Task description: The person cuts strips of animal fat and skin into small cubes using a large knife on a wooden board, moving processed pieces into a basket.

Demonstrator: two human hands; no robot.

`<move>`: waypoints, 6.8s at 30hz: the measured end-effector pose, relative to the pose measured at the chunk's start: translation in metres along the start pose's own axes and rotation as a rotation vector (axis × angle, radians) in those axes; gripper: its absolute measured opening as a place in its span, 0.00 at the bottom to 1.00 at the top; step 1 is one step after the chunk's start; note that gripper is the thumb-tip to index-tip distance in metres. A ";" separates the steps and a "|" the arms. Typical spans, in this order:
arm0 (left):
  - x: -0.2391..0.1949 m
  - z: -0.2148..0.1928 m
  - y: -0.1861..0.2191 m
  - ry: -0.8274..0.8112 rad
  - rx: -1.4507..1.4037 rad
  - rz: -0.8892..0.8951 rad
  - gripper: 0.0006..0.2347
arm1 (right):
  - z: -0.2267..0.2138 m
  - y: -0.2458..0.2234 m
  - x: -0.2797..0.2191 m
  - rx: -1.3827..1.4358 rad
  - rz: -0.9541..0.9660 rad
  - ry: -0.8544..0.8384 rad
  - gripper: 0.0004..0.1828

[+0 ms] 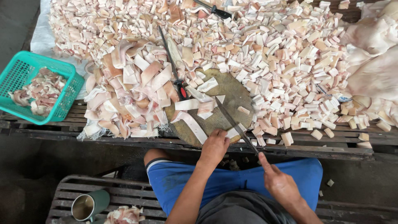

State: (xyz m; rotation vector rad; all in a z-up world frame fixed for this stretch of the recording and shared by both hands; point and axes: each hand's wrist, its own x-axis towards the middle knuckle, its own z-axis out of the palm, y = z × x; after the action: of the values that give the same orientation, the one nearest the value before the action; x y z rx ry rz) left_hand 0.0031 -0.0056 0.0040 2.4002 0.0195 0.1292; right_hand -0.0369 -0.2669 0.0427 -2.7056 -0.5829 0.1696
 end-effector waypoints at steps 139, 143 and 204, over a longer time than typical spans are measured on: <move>-0.037 -0.084 -0.042 -0.446 0.787 0.447 0.12 | -0.027 -0.011 -0.011 0.363 0.060 0.315 0.37; -0.046 -0.084 -0.058 -0.221 0.654 0.356 0.12 | -0.026 -0.010 -0.024 0.337 -0.163 0.599 0.38; -0.037 0.002 -0.020 0.122 0.388 0.188 0.07 | -0.024 -0.024 -0.002 0.226 -0.019 0.347 0.30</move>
State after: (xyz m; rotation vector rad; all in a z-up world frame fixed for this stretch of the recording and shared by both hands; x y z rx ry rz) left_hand -0.0331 0.0063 -0.0143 2.7751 -0.1368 0.3918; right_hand -0.0429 -0.2550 0.0736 -2.4313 -0.4533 -0.2230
